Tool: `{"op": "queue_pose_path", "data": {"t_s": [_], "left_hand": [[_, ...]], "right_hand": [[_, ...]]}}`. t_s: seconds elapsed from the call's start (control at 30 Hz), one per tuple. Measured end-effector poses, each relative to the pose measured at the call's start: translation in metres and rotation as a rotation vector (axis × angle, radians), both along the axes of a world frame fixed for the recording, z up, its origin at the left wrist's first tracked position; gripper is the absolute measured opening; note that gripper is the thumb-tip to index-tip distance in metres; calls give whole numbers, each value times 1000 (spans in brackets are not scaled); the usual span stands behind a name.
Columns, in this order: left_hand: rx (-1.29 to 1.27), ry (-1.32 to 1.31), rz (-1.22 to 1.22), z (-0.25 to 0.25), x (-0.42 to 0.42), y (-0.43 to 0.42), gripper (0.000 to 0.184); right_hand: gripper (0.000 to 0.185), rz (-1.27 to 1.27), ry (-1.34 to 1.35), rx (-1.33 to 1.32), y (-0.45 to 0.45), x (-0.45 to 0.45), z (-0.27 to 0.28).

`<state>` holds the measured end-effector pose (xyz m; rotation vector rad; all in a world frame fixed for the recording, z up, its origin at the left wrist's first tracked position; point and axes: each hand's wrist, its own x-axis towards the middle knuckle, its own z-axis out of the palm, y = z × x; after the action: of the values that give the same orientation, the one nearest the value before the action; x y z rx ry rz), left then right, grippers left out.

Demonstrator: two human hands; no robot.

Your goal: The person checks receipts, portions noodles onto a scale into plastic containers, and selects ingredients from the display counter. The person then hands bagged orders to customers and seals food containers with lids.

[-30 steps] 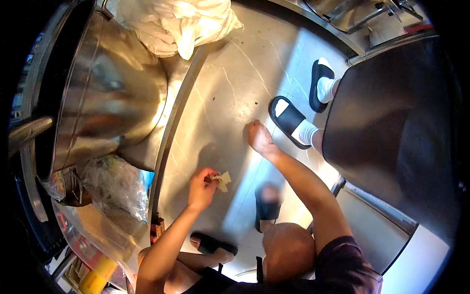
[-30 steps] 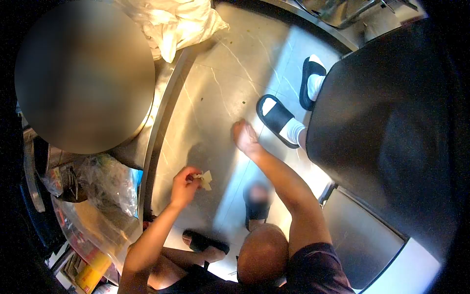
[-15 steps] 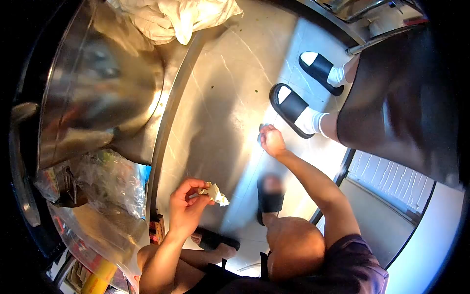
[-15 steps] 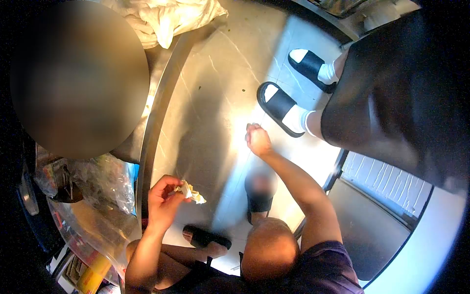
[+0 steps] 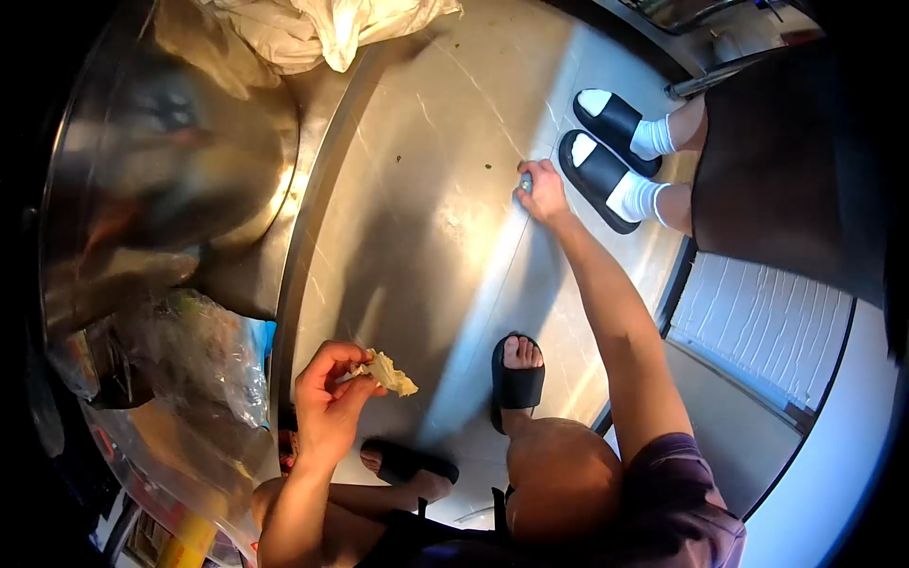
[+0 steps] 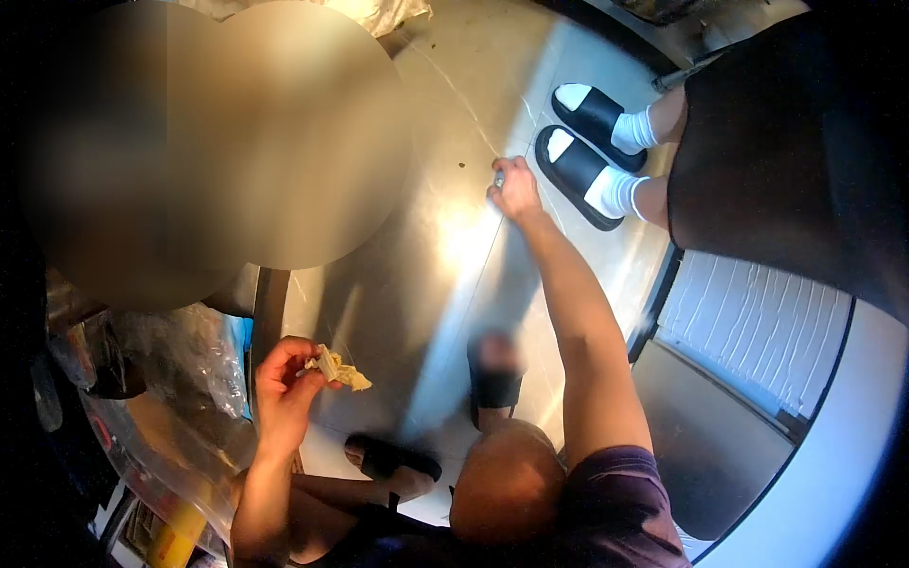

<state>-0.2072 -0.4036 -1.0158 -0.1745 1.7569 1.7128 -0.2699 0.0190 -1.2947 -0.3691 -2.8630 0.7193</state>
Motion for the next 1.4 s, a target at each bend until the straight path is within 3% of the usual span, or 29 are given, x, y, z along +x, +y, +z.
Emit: {"op": "queue_pose_path", "data": {"t_s": [0.13, 0.23, 0.33, 0.4, 0.47, 0.53, 0.6, 0.73, 0.83, 0.9, 1.0, 1.03, 1.1, 1.2, 1.33, 1.4], "left_hand": [[34, 7, 49, 0, -3, -2, 25], [4, 9, 60, 2, -4, 1, 24], [28, -1, 61, -8, -1, 4, 25], [16, -43, 66, -16, 2, 5, 23], [0, -68, 45, -21, 7, 7, 22], [-21, -87, 17, -24, 15, 11, 21], [67, -222, 124, -30, 30, 16, 21], [296, -452, 223, -19, 73, 17, 24], [519, -624, 336, 24, 105, 19, 21], [433, -659, 361, 67, 133, 14, 22], [390, -704, 341, 137, 180, -3, 22], [402, -744, 390, 162, 197, -13, 22], [448, -764, 411, 209, 225, -35, 17], [588, -729, 494, 297, 245, -60, 15], [756, -591, 489, 405, 261, -98, 13], [763, -519, 610, 465, 279, -123, 9]], "right_hand": [[13, 167, -294, 52, 5, -21, 7], [12, 79, -342, 243, -7, -30, -8], [14, 61, -376, 244, -10, -21, -7], [14, 74, -343, 85, -7, 11, 11], [12, -348, -372, -1117, -13, 48, 10], [9, -391, -244, -1715, -36, 95, 46], [7, -267, -138, -2247, -67, 139, 97], [11, -35, -38, -2676, -130, 187, 226], [9, 68, 30, -2683, -162, 220, 320], [8, 4, -120, -2615, -177, 242, 385], [10, -304, -138, -2656, -214, 285, 461], [10, -303, -151, -2661, -226, 300, 485], [12, -535, -330, -2514, -243, 323, 536], [13, -636, -411, -2359, -272, 349, 597], [14, -495, -510, -2252, -310, 353, 686], [13, -387, -598, -2252, -334, 353, 735]]}}
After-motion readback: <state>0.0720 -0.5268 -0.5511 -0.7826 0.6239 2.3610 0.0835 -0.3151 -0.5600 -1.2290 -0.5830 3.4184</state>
